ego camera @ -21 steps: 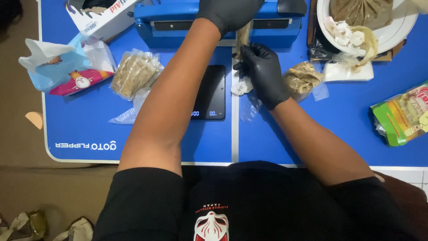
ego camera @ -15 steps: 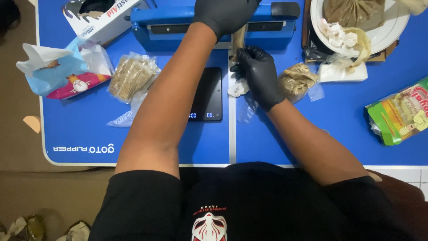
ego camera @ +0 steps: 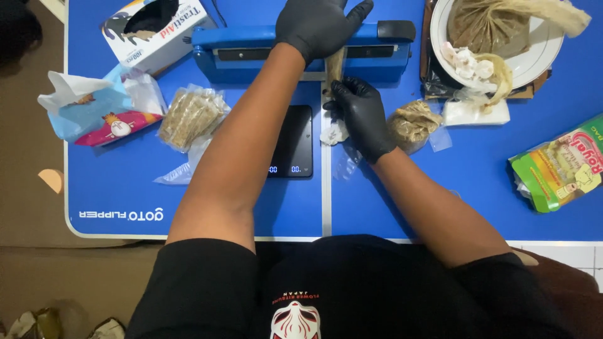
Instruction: Weighing material into small plastic bags and sealing them using a heat sealer.
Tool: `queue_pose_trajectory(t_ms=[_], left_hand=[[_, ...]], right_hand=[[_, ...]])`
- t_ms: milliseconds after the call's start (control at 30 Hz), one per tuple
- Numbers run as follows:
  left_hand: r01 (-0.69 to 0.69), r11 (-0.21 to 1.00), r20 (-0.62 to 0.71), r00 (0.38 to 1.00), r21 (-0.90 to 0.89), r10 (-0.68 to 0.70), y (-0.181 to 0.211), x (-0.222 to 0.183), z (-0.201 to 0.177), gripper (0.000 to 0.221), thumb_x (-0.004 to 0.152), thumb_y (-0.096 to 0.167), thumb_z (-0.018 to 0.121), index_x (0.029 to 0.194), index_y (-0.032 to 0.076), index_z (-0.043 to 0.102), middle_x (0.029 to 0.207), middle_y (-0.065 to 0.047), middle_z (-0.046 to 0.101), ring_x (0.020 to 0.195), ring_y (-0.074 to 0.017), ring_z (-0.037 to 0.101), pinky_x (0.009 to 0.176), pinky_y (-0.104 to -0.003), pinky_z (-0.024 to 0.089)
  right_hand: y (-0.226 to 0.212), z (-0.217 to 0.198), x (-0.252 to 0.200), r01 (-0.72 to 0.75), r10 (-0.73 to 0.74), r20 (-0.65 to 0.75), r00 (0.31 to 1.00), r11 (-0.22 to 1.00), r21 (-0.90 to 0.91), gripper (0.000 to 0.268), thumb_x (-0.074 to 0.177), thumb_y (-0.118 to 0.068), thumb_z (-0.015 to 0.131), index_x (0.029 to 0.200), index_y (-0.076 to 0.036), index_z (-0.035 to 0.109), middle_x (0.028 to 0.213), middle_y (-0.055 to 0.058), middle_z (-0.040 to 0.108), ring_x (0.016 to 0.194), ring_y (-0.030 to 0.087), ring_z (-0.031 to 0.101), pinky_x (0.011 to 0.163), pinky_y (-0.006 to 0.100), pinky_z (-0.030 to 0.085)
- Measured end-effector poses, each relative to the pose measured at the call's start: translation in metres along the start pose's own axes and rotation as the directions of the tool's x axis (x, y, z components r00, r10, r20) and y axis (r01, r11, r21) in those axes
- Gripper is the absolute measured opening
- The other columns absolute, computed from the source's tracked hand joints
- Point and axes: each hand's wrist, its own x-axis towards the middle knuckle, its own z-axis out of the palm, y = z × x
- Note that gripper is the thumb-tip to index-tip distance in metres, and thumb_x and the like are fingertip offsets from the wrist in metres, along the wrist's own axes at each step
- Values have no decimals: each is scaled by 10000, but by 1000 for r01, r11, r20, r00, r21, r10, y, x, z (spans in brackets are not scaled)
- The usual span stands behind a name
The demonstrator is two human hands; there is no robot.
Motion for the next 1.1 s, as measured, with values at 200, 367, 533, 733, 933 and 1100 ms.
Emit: queue_pose_trajectory(t_ms=[200,367,533,733,933,1100], left_hand=[[-49,998,-16,999,41,50,-3,4,4,740,983,748,256,1264,187,650,1126,-128,720,885,-378,676,569,-501,491],[-50,996,53,998,78,46,-1,5,-4,792,989,719,162,1475,207,521,1372,-142,665,1133,-430,655,782,-606,511],[-347,858,154,938,379,312,-13,5,3,795,993,141,680,1590,223,160,1414,-202,632,1058,-457,702,621,-551,586],[-73,981,77,993,-180,88,-9,2,-4,514,1002,512,159,1066,148,516,865,-115,654,708,-336,583,596,-488,380],[-225,971,-25,974,-84,224,-21,9,2,184,1071,266,318,1046,103,399,771,-189,501,631,-379,466,556,-508,351],[129,943,196,978,-307,-70,28,-11,-63,989,828,724,-54,1437,176,500,1022,-167,675,793,-353,617,653,-489,427]], right_hand=[[10,-3,4,14,-14,-1,1000,1000,20,185,982,-214,640,1046,-48,690,846,77,676,720,184,694,651,303,573],[7,-3,3,7,-7,1,1000,1000,24,260,974,-209,632,1150,-27,693,913,106,706,739,193,694,649,313,600],[1,-9,-10,20,-20,21,1000,1000,-3,238,1008,-231,595,1115,-49,704,900,95,722,781,184,699,730,302,582],[23,-15,-5,242,-253,2,968,930,275,385,1024,-363,549,1212,-60,695,1090,102,744,855,182,649,703,308,508],[27,-17,-4,229,-230,-33,973,925,303,607,996,-508,481,1315,-20,649,1173,114,734,985,196,686,777,306,522],[32,-18,3,252,-265,16,964,933,257,502,1039,-432,464,1285,-32,642,1207,150,721,1028,248,702,849,367,579]])
